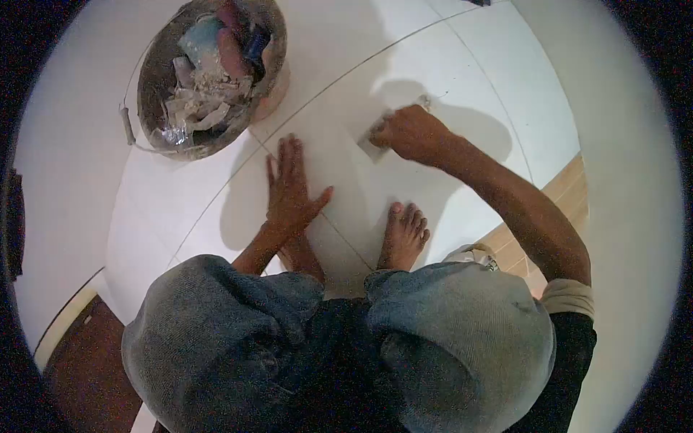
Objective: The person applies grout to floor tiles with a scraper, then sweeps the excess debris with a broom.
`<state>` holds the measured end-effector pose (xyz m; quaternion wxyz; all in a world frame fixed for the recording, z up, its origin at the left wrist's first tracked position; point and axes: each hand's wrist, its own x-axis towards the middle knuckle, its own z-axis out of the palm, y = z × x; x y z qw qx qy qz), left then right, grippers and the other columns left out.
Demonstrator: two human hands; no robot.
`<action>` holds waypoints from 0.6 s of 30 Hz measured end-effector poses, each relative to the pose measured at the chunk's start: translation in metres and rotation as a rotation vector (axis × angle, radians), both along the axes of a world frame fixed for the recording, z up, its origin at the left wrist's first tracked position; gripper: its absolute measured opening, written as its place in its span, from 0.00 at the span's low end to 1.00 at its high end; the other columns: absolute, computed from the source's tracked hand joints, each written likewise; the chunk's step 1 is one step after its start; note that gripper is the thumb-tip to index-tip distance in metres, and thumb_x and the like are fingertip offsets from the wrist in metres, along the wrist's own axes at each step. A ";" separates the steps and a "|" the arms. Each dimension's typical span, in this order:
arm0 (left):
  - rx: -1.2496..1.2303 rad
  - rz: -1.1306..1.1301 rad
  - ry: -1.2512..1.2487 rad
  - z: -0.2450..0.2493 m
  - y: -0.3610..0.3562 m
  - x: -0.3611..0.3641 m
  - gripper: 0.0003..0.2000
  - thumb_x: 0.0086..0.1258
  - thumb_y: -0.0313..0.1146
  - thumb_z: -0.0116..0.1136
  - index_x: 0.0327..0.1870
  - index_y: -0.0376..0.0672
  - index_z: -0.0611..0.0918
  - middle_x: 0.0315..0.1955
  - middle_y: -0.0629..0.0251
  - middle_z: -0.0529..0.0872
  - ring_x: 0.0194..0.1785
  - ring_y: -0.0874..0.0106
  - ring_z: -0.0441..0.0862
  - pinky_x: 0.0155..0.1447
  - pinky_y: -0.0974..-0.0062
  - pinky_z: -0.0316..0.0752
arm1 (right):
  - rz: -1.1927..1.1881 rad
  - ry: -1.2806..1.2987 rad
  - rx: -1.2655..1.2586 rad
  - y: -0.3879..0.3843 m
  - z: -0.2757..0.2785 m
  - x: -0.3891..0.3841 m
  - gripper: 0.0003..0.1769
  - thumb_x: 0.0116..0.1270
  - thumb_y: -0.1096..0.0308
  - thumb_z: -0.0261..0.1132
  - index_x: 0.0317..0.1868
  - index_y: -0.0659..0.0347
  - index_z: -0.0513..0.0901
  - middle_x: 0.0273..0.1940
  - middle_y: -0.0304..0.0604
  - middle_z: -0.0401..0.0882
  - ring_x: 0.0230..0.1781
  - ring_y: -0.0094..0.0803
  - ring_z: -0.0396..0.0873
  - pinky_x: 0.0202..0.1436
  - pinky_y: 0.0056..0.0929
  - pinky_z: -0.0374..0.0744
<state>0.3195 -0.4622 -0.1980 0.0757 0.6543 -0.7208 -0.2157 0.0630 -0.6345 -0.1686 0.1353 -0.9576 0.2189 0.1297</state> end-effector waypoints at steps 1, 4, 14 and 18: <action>0.012 0.018 -0.050 -0.001 0.002 0.006 0.55 0.63 0.61 0.63 0.79 0.32 0.49 0.81 0.46 0.46 0.84 0.50 0.40 0.81 0.41 0.34 | -0.015 -0.030 0.087 0.002 0.005 -0.013 0.14 0.66 0.70 0.61 0.49 0.49 0.88 0.46 0.45 0.87 0.45 0.41 0.87 0.51 0.44 0.83; 0.042 -0.072 -0.105 -0.010 -0.008 -0.003 0.58 0.61 0.68 0.61 0.79 0.32 0.50 0.81 0.48 0.45 0.84 0.51 0.38 0.79 0.36 0.33 | -0.306 -0.218 -0.071 -0.028 0.002 -0.054 0.24 0.59 0.79 0.58 0.54 0.48 0.88 0.49 0.43 0.88 0.45 0.42 0.86 0.50 0.41 0.84; -0.211 -0.280 0.091 -0.039 -0.098 -0.119 0.58 0.60 0.73 0.57 0.78 0.31 0.53 0.81 0.49 0.46 0.84 0.52 0.38 0.74 0.24 0.32 | -0.727 -0.023 -0.174 0.010 -0.035 -0.090 0.21 0.67 0.69 0.61 0.59 0.38 0.82 0.41 0.48 0.87 0.39 0.46 0.87 0.46 0.49 0.82; -0.206 -0.311 0.071 -0.041 -0.101 -0.127 0.58 0.60 0.73 0.57 0.79 0.32 0.52 0.80 0.49 0.46 0.84 0.52 0.38 0.75 0.26 0.32 | -0.799 -0.115 -0.095 0.053 -0.007 -0.080 0.20 0.66 0.70 0.63 0.57 0.43 0.85 0.41 0.46 0.88 0.39 0.48 0.87 0.43 0.46 0.84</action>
